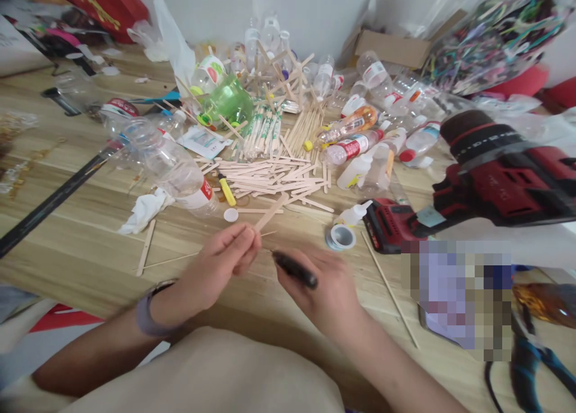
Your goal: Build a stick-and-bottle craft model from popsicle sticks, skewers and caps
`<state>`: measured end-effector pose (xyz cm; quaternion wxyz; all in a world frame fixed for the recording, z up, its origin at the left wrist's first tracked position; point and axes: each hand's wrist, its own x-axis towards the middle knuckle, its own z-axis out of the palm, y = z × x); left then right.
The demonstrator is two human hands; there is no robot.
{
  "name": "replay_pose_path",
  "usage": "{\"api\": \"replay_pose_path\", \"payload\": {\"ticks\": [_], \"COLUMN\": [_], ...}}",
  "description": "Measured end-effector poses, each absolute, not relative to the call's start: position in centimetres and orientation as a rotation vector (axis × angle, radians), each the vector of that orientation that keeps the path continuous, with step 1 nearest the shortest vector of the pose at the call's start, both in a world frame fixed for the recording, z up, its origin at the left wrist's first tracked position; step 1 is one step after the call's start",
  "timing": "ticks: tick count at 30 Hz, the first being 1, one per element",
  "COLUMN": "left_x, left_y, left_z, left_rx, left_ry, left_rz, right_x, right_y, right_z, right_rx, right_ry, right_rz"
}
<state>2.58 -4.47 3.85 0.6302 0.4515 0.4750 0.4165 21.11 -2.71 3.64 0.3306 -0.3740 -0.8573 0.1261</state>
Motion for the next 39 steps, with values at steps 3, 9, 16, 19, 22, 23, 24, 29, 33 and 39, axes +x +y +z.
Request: {"api": "replay_pose_path", "payload": {"ticks": [3,9,16,19,22,23,24,29,33,39], "left_x": [2.7,3.3,3.2,3.2,3.0,2.9,2.8,2.6,2.7,3.1], "left_y": [-5.1,-5.6,-5.7,-5.6,-5.4,-5.3,-5.2,-5.0,-5.2,-5.2], "left_z": [4.3,4.9,4.9,5.0,5.0,4.9,4.9,4.4,4.1,2.6], "left_rx": [1.484,1.748,1.854,1.932,2.053,2.106,2.161,2.340,2.431,2.883], "left_ry": [1.348,1.447,1.527,1.546,1.531,1.521,1.512,1.473,1.505,1.541], "left_rz": [0.865,0.779,0.729,0.666,0.544,0.499,0.453,0.262,0.275,0.701], "right_x": [20.7,20.0,20.5,21.0,21.5,21.6,21.6,21.9,21.6,20.0], "right_y": [-2.8,-2.2,-2.2,-2.2,-1.9,-1.8,-1.6,-1.2,-1.4,-1.8], "right_z": [4.4,5.5,4.4,4.3,4.4,4.4,4.3,3.4,3.1,4.3], "right_rx": [-1.076,-1.114,-1.065,-0.972,-0.854,-0.830,-0.818,-0.822,-0.979,-1.322], "right_ry": [-2.198,-2.279,-2.299,-2.363,-2.505,-2.531,-2.541,-2.534,-2.469,-1.984], "right_rz": [0.358,0.338,0.193,0.015,-0.178,-0.196,-0.184,0.046,0.268,1.241]}}
